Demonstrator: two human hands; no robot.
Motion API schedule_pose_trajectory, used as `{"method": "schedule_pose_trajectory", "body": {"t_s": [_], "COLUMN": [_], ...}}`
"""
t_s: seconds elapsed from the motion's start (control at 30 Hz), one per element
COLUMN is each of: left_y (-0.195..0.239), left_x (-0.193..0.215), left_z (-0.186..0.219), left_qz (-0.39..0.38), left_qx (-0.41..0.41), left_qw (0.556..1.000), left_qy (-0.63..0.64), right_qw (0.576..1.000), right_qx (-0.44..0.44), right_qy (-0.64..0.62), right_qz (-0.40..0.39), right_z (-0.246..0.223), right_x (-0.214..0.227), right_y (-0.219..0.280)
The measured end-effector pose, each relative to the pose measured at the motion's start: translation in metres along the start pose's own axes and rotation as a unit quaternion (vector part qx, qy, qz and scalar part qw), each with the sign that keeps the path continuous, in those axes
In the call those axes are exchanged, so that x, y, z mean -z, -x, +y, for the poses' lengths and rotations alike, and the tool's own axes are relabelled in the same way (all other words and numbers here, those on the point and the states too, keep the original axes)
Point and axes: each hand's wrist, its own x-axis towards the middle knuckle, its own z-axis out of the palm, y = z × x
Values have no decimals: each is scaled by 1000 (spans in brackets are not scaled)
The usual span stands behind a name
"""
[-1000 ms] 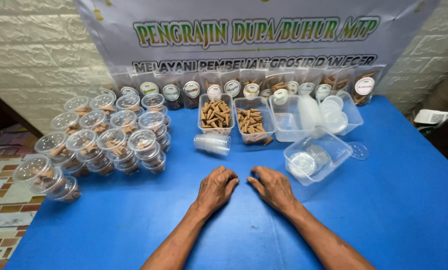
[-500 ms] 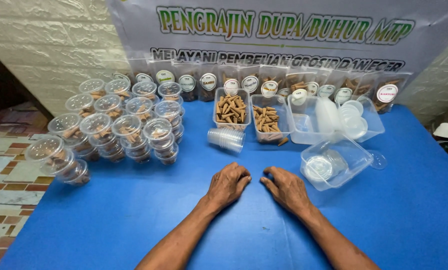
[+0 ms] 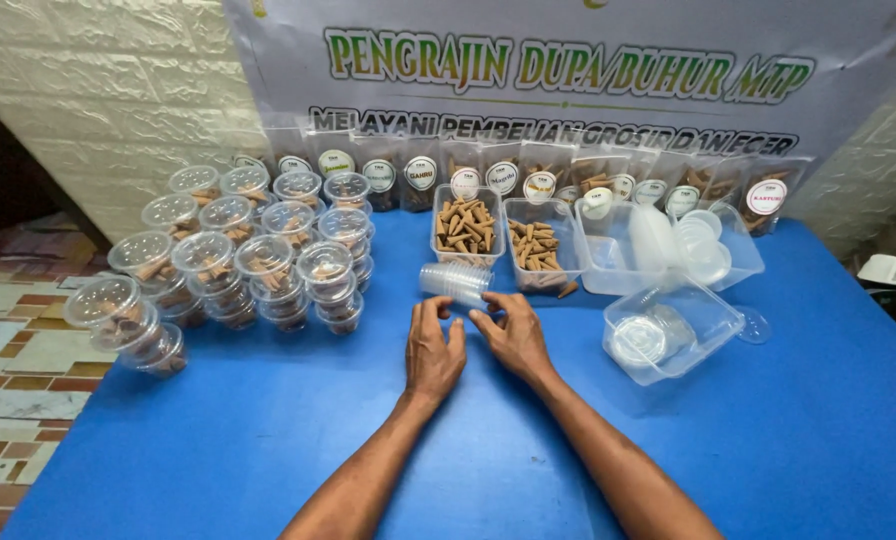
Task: The person picks up incense cones from a container and places them into small plastic cups, then snaps lids onto the cups.
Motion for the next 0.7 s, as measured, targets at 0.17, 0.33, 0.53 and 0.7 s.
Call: {"method": "schedule_pose_trajectory", "body": {"t_s": [0.17, 0.33, 0.53, 0.7], "left_y": [0, -3, -2, -3], "left_x": [-3, -6, -3, 1], "left_z": [-6, -4, -4, 7], "left_qz": [-13, -23, -28, -49], "left_qx": [42, 49, 51, 37], "left_qw": [999, 999, 998, 998], "left_qy": [1, -6, -18, -11], "right_qw": [1000, 1000, 998, 996], "right_qx": [9, 8, 16, 9], "right_qy": [11, 4, -40, -26], "right_qz": [-19, -19, 47, 84], "right_z": [-2, 2, 10, 14], "right_x": [-2, -3, -3, -3], "right_y": [2, -1, 0, 1]}}
